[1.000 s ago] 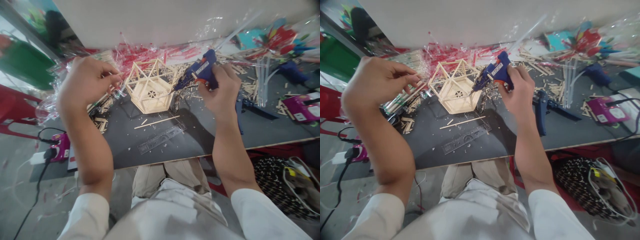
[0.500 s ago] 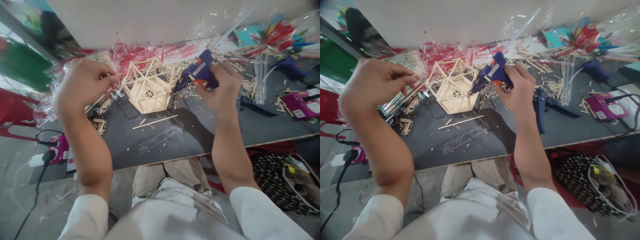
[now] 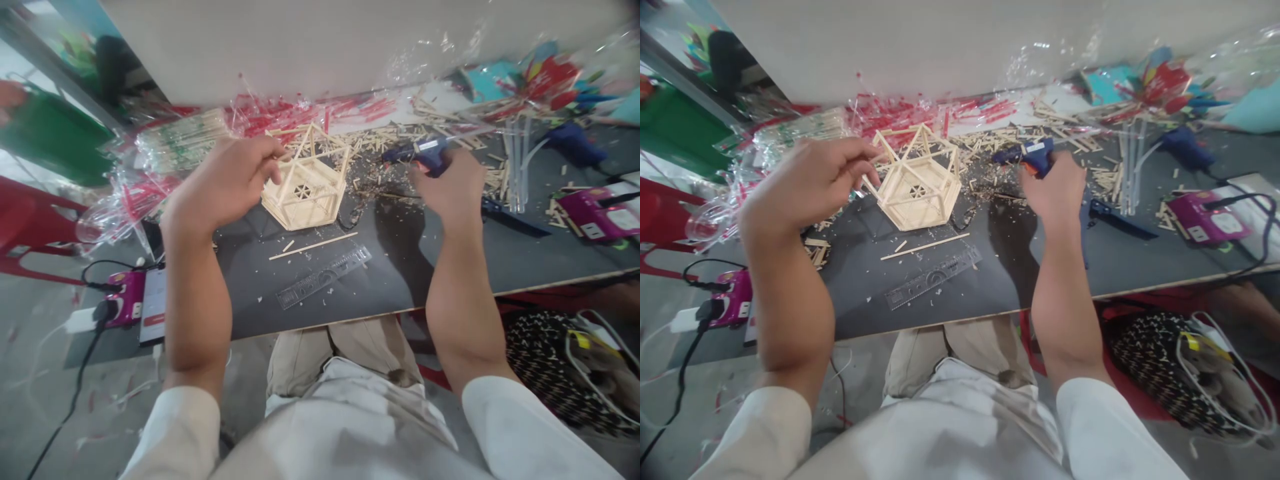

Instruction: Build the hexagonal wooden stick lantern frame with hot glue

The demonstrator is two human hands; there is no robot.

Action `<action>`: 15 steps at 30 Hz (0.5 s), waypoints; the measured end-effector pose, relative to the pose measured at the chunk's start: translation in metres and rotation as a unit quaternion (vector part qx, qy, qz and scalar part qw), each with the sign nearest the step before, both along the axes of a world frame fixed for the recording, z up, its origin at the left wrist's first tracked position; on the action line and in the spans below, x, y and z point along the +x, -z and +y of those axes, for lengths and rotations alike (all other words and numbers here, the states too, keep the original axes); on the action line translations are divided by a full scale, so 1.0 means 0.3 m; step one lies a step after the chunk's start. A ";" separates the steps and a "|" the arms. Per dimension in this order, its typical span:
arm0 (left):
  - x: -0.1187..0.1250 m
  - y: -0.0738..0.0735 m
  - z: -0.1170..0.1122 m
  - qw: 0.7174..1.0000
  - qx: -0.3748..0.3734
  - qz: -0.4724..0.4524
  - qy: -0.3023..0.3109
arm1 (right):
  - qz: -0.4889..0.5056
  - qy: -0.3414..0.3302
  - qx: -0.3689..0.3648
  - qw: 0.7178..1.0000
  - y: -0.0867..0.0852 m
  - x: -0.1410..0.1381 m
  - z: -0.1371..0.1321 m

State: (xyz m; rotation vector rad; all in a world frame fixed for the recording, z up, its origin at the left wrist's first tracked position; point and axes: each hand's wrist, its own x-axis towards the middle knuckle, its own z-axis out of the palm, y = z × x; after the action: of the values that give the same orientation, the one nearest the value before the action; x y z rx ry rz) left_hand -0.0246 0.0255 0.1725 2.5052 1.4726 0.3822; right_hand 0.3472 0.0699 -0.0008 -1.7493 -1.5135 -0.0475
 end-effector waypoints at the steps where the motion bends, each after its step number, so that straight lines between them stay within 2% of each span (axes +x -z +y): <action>1: 0.004 0.003 0.000 1.000 -0.008 -0.002 -0.001 | 0.013 0.053 -0.034 0.998 0.010 0.005 0.005; 3: 0.012 0.007 -0.001 1.000 -0.016 -0.014 -0.001 | 0.029 0.139 -0.091 0.986 0.006 -0.008 0.008; 5: 0.017 0.010 -0.004 1.000 -0.011 -0.027 0.001 | 0.013 0.157 -0.120 0.980 -0.026 -0.043 0.001; 7: 0.022 0.013 -0.006 0.999 -0.009 -0.032 0.003 | -0.001 0.147 -0.102 0.984 -0.076 -0.089 -0.016; 8: 0.024 0.015 -0.006 0.999 -0.011 -0.030 0.005 | 0.000 0.112 -0.077 0.991 -0.106 -0.116 -0.028; 9: 0.027 0.017 -0.005 1.000 -0.013 -0.027 0.007 | 0.000 0.044 -0.038 0.998 -0.136 -0.145 -0.044; 11: 0.032 0.022 0.002 0.999 -0.015 -0.023 0.016 | 0.019 -0.096 0.029 0.995 -0.199 -0.213 -0.083; 13: 0.040 0.028 0.011 0.999 -0.019 -0.021 0.028 | 0.012 -0.202 0.053 0.978 -0.262 -0.289 -0.125; 15: 0.048 0.034 0.019 0.999 -0.025 -0.019 0.037 | -0.007 -0.266 0.038 0.963 -0.325 -0.362 -0.157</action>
State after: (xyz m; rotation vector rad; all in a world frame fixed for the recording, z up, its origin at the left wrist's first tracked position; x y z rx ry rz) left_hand -0.0102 0.0313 0.1623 2.4918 1.3540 0.3732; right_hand 0.2386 0.0229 0.0966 -1.2365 -1.9163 0.1543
